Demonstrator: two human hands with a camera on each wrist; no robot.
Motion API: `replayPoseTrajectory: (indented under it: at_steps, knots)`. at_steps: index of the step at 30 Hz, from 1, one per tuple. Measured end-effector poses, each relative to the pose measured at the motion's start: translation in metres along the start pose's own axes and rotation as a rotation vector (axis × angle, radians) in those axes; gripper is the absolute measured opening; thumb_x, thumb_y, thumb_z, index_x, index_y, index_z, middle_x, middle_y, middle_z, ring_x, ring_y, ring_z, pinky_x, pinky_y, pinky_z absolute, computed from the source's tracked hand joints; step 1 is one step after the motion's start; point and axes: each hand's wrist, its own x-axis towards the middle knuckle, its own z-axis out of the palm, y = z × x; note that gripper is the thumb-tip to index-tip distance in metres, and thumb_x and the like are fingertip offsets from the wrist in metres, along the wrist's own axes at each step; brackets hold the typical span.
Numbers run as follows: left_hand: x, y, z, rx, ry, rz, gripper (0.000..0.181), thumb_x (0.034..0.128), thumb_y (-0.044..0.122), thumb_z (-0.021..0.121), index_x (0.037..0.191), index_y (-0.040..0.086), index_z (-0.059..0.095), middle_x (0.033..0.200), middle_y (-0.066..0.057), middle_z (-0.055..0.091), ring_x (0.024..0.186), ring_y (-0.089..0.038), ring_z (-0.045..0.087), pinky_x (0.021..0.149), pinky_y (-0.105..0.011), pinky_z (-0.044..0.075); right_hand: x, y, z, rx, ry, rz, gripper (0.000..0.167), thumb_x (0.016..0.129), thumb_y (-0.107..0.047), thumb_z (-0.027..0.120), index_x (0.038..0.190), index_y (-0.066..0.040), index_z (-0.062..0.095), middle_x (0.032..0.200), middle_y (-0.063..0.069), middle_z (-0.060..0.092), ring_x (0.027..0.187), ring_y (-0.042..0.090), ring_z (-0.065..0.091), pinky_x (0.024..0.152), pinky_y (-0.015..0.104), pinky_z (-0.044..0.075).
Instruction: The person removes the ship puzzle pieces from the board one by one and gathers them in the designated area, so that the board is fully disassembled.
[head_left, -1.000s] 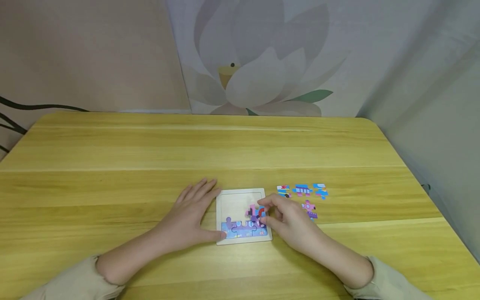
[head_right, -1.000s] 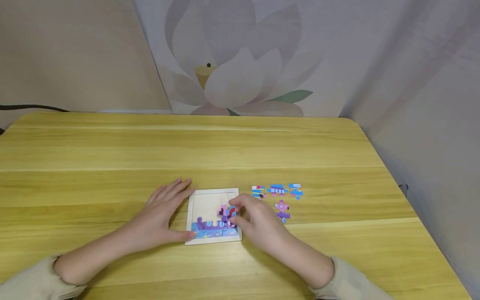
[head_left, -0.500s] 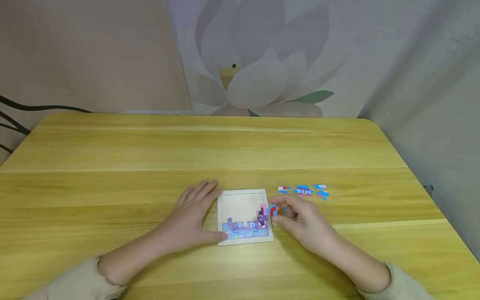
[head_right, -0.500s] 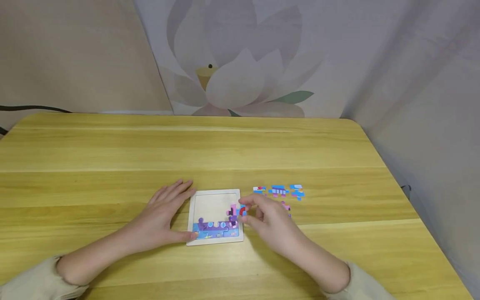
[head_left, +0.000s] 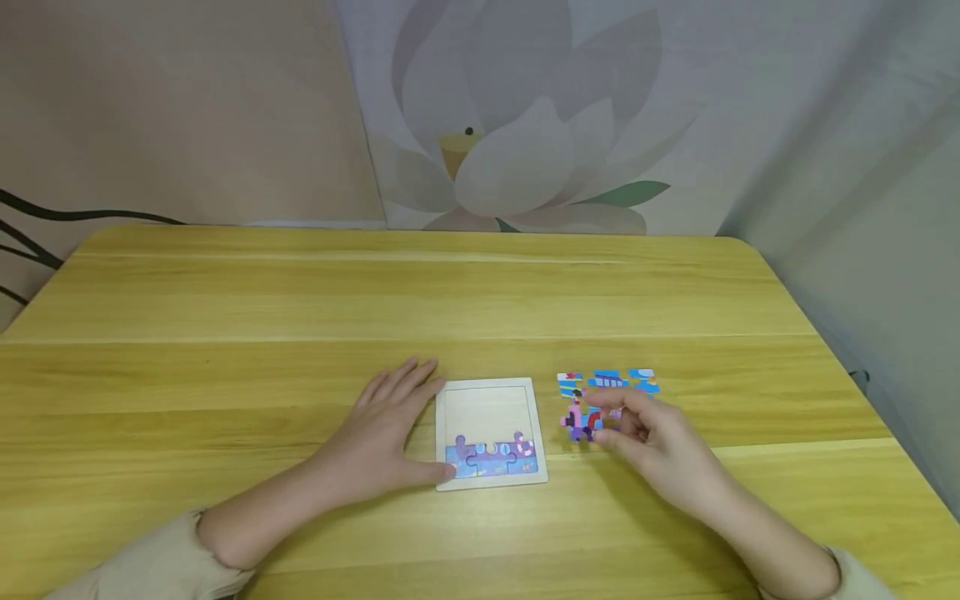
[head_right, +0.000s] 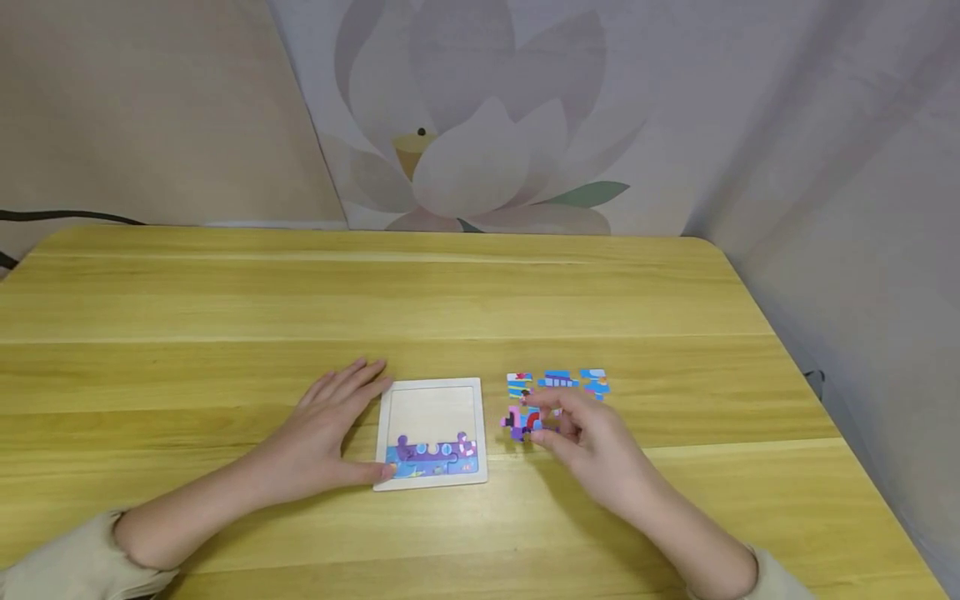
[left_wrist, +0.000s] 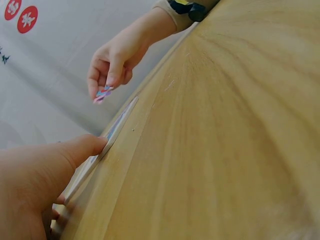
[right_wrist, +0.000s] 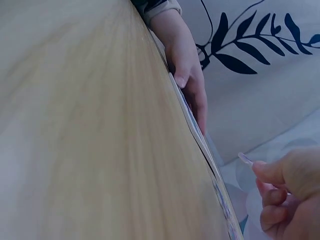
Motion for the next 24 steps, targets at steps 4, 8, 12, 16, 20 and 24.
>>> replayPoseTrajectory:
  at_steps: [4, 8, 12, 16, 20, 24]
  knots:
    - [0.0, 0.0, 0.0, 0.005, 0.002, 0.003, 0.105, 0.0702, 0.063, 0.072, 0.148, 0.005, 0.033, 0.157, -0.011, 0.018, 0.144, -0.03, 0.008, 0.113, -0.054, 0.003, -0.004, 0.006, -0.008, -0.028, 0.016, 0.013, 0.034, 0.082, -0.002, 0.073, 0.115, -0.01, 0.066, 0.063, -0.007, 0.044, 0.055, 0.008, 0.041, 0.046, 0.022, 0.038]
    - [0.001, 0.0, 0.0, 0.003, 0.002, 0.006, 0.105, 0.0702, 0.065, 0.071, 0.148, 0.005, 0.033, 0.157, -0.011, 0.018, 0.144, -0.03, 0.008, 0.113, -0.054, 0.003, -0.009, 0.011, -0.016, -0.035, 0.026, 0.029, 0.035, 0.083, -0.003, 0.072, 0.117, -0.012, 0.066, 0.063, -0.006, 0.043, 0.054, 0.008, 0.041, 0.045, 0.022, 0.037]
    - [0.001, -0.001, 0.001, -0.002, 0.0, 0.008, 0.105, 0.0706, 0.065, 0.07, 0.148, 0.005, 0.033, 0.157, -0.011, 0.017, 0.144, -0.03, 0.007, 0.113, -0.054, 0.002, -0.014, 0.018, -0.022, -0.054, 0.041, 0.018, 0.036, 0.083, 0.001, 0.072, 0.116, -0.01, 0.066, 0.064, -0.006, 0.041, 0.054, 0.008, 0.039, 0.044, 0.023, 0.035]
    - [0.001, -0.001, 0.001, -0.002, -0.002, 0.007, 0.105, 0.0707, 0.065, 0.07, 0.149, 0.005, 0.033, 0.157, -0.011, 0.017, 0.144, -0.029, 0.007, 0.113, -0.053, 0.002, -0.018, 0.026, -0.028, -0.085, 0.058, 0.019, 0.035, 0.081, 0.003, 0.072, 0.115, -0.006, 0.066, 0.064, -0.006, 0.04, 0.054, 0.008, 0.039, 0.044, 0.023, 0.035]
    - [0.001, -0.001, 0.0, -0.002, -0.002, 0.005, 0.105, 0.0707, 0.065, 0.071, 0.149, 0.005, 0.033, 0.157, -0.01, 0.017, 0.144, -0.029, 0.007, 0.113, -0.053, 0.002, -0.023, 0.033, -0.034, -0.104, 0.061, 0.046, 0.034, 0.082, 0.003, 0.071, 0.114, -0.005, 0.066, 0.063, -0.006, 0.04, 0.054, 0.008, 0.038, 0.043, 0.024, 0.034]
    - [0.0, -0.001, 0.0, -0.003, -0.001, 0.004, 0.104, 0.0709, 0.063, 0.071, 0.148, 0.005, 0.033, 0.157, -0.01, 0.018, 0.144, -0.029, 0.007, 0.113, -0.053, 0.002, -0.027, 0.041, -0.04, -0.113, 0.068, 0.065, 0.034, 0.082, 0.004, 0.071, 0.114, -0.006, 0.066, 0.063, -0.005, 0.04, 0.054, 0.009, 0.038, 0.043, 0.024, 0.034]
